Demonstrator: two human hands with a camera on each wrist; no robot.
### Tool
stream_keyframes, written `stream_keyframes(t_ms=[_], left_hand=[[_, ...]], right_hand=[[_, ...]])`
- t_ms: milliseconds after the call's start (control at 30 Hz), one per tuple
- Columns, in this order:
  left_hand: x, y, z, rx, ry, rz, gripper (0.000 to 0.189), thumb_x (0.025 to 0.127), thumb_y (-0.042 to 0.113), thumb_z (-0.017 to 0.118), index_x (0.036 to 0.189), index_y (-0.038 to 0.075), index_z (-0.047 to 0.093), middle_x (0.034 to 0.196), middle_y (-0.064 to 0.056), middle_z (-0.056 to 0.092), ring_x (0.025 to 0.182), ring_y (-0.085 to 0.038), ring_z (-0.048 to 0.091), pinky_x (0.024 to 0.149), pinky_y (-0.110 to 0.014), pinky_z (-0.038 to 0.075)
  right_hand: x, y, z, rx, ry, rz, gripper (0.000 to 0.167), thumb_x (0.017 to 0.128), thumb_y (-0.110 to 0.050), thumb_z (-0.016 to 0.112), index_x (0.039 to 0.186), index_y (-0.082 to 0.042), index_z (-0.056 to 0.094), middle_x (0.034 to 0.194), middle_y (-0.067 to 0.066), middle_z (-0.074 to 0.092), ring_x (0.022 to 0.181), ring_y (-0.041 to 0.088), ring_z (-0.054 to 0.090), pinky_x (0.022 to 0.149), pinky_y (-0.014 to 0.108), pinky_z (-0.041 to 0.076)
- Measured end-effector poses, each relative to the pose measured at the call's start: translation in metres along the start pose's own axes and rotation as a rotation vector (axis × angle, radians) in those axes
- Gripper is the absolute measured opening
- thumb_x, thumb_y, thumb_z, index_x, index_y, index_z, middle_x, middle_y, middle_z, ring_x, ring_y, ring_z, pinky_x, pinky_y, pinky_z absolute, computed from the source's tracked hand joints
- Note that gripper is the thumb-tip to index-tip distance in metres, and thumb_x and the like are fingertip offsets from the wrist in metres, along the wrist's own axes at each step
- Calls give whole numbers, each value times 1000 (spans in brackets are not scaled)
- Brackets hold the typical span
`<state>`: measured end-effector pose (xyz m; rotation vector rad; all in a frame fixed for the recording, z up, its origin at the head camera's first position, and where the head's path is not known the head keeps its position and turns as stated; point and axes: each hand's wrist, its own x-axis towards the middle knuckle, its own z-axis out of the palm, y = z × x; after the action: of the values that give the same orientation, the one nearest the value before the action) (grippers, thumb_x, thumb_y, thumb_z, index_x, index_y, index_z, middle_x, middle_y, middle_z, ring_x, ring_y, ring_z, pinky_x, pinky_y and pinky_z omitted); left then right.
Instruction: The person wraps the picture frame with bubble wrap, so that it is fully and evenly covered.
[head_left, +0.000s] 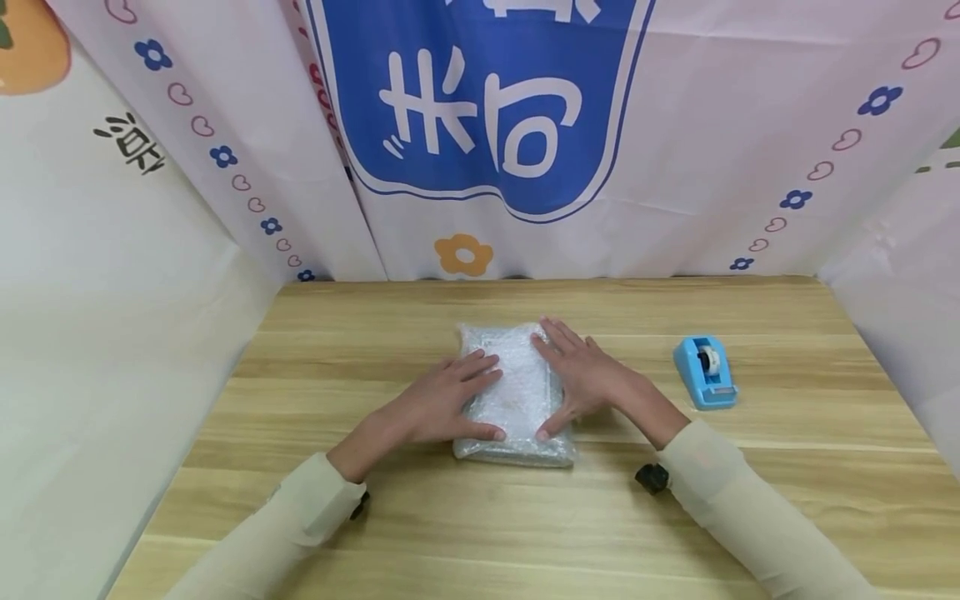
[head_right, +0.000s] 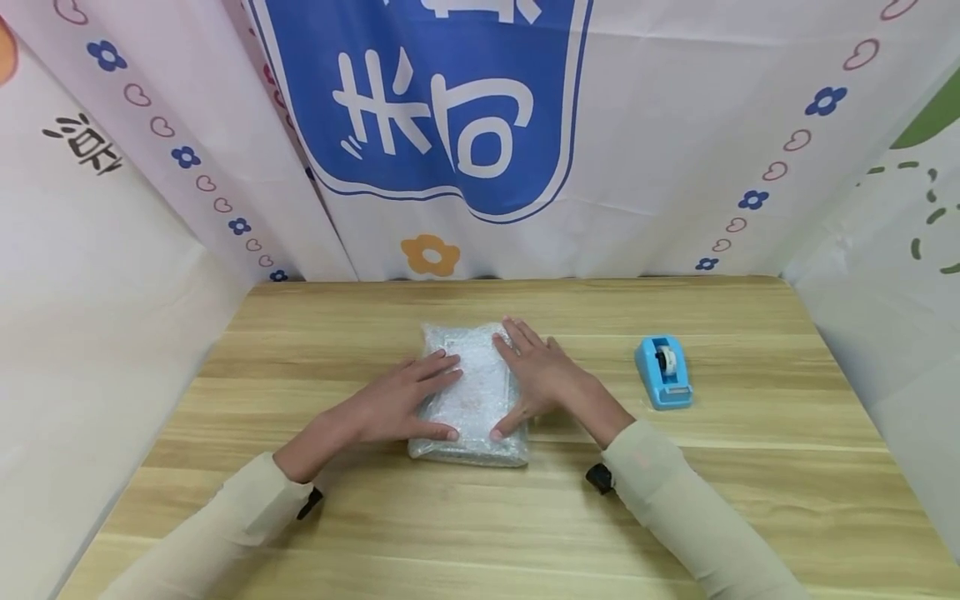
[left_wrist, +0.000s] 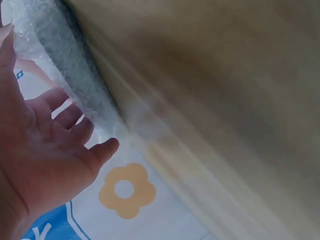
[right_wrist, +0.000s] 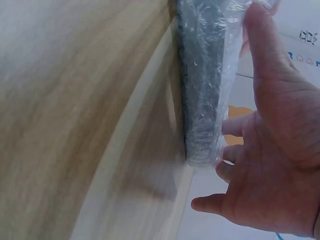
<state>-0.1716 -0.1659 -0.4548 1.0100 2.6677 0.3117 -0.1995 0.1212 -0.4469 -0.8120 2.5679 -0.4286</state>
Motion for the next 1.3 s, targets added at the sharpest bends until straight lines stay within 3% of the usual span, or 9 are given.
stream_keyframes(t_ms=[133, 300, 400, 733, 867, 1033, 1133, 1300], left_hand=[[-2, -2, 3, -70, -5, -18, 101, 95, 76, 64, 169, 14, 34, 181, -2, 21, 170, -28, 13, 135, -55, 24], [-3, 1, 5, -126, 2, -40, 101, 94, 73, 68, 169, 14, 35, 181, -1, 20, 170, -27, 12, 134, -56, 26], [-2, 4, 8, -169, 10, -62, 101, 94, 69, 72, 169, 13, 35, 181, -1, 20, 170, -28, 12, 134, -56, 26], [-3, 19, 12, -224, 32, -93, 100, 96, 66, 71, 169, 9, 34, 181, -6, 19, 170, -31, 9, 134, -55, 26], [-5, 16, 11, -199, 25, -88, 95, 98, 67, 67, 170, 15, 34, 182, -3, 18, 170, -28, 9, 134, -54, 26], [-8, 4, 9, -191, 4, -16, 76, 105, 64, 56, 167, 24, 41, 182, 0, 16, 170, -26, 7, 133, -56, 28], [-10, 0, 7, -187, -5, 10, 69, 108, 61, 53, 166, 26, 42, 182, 1, 17, 170, -25, 7, 133, -57, 28], [-8, 2, 3, -175, -25, 0, 69, 108, 58, 56, 167, 26, 42, 182, 1, 17, 170, -26, 7, 133, -57, 28]], right_hand=[[-2, 3, -2, 30, 16, -25, 143, 72, -71, 90, 172, -5, 13, 181, 20, -10, 169, 40, -7, 132, 71, 8], [-3, 3, -3, 70, 79, -98, 113, 86, -60, 84, 166, 1, 34, 181, 19, 2, 169, 42, 0, 134, 65, 14], [-2, 3, -2, 82, 86, -132, 103, 91, -56, 82, 164, 2, 39, 181, 18, 6, 168, 42, 2, 135, 60, 17], [6, 6, -4, 104, 37, -128, 114, 83, -49, 92, 166, 2, 33, 181, 19, 8, 169, 41, -1, 135, 59, 16], [7, -1, -3, 76, 36, -86, 118, 80, -50, 94, 167, 0, 31, 181, 17, 7, 169, 39, -2, 132, 63, 22], [6, -6, -3, 26, 22, -45, 121, 79, -50, 94, 168, -2, 28, 182, 17, 6, 169, 38, -2, 133, 65, 19], [7, -5, -3, 26, 12, -52, 121, 80, -50, 93, 169, -2, 26, 182, 17, 4, 169, 39, -3, 134, 63, 16], [7, 2, -3, 84, 6, -104, 119, 84, -49, 91, 168, 1, 24, 181, 19, 1, 169, 40, -7, 135, 61, 14]])
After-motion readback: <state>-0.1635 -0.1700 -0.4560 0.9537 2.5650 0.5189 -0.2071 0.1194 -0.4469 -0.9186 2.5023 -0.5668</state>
